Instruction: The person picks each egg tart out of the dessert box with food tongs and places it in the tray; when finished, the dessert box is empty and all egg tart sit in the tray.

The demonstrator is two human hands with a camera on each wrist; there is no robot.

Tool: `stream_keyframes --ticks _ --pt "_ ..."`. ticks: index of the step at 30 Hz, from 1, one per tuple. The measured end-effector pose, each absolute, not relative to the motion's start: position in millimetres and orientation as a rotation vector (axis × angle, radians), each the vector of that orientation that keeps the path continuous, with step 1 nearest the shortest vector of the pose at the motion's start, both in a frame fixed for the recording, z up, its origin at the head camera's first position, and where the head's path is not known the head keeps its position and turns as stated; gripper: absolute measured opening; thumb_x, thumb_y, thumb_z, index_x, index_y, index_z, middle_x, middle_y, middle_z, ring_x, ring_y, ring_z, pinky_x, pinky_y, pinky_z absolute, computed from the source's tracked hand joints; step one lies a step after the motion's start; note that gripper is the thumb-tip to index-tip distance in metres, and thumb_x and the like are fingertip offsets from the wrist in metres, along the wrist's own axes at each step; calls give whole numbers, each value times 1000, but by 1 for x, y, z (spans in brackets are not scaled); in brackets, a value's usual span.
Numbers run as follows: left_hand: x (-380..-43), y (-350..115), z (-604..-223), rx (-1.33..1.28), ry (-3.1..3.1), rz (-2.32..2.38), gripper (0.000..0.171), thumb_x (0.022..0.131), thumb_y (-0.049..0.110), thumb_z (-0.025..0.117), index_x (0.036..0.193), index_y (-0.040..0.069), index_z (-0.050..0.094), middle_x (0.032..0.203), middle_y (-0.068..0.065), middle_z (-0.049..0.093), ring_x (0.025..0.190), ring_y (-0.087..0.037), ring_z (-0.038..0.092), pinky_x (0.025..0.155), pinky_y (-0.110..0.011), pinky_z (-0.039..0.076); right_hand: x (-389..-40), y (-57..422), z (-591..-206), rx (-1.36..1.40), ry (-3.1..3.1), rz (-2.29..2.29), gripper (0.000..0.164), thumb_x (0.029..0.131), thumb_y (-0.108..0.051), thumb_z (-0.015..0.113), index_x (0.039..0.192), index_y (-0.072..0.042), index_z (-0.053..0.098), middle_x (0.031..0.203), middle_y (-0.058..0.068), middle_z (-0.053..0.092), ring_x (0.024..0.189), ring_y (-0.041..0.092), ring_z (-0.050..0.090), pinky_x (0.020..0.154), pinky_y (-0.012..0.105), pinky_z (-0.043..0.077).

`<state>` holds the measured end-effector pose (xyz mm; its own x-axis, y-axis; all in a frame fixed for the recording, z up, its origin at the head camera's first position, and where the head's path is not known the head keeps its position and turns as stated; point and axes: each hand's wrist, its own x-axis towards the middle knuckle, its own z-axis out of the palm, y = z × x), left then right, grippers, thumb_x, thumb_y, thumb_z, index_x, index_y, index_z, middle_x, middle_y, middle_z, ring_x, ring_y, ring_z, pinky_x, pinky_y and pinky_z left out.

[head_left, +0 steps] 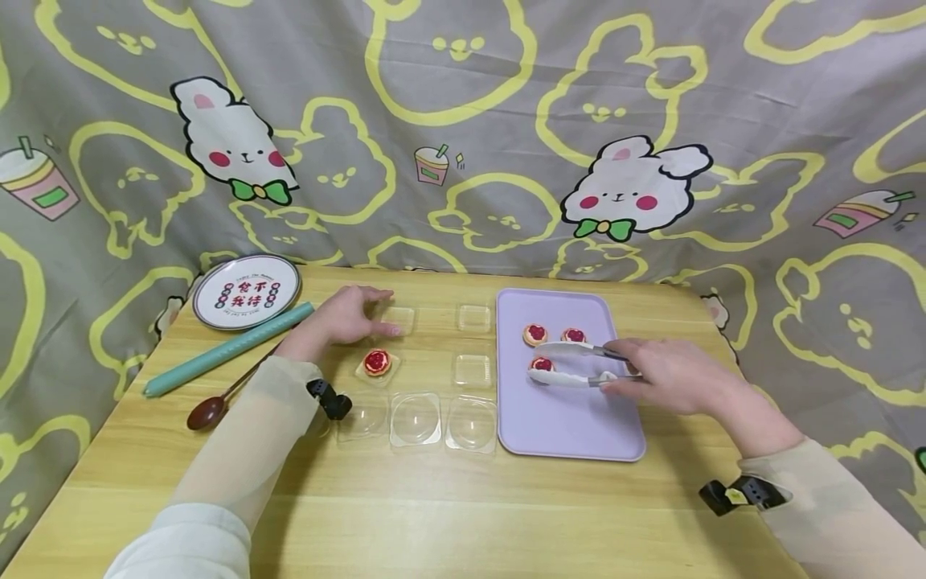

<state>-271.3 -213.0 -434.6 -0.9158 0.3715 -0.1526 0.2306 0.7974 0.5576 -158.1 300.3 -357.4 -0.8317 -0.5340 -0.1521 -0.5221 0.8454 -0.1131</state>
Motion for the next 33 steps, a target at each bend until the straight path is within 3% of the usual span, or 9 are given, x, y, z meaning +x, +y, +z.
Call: stream_keyframes --ticks 11,18,24,33 --pt "-265 -218 -428 494 2734 822 92 90 48 85 161 7 45 164 -22 40 152 -41 33 124 -55 27 -154 294 -336 -801 2864 -126 72 96 -66 68 138 -7 64 86 -9 59 73 11 53 62 35 46" --pt "-254 -228 -421 535 2778 908 86 90 51 84 158 9 51 162 -18 45 151 -39 37 124 -55 28 -155 284 -327 -824 2886 -125 71 95 -64 71 137 -7 65 81 -10 56 68 11 52 61 33 43" --pt "-241 -238 -417 681 2793 937 81 87 49 87 151 7 59 154 -17 55 146 -40 44 122 -57 31 -158 270 -321 -841 2879 -146 88 92 -83 53 141 -10 63 86 -9 59 69 11 54 61 33 45" --pt "-211 -246 -418 758 2716 942 89 76 50 95 147 7 63 150 -17 59 143 -40 49 119 -56 36 -164 243 -316 -949 2857 -158 89 94 -80 54 145 -8 61 108 -3 69 86 14 64 78 43 56"
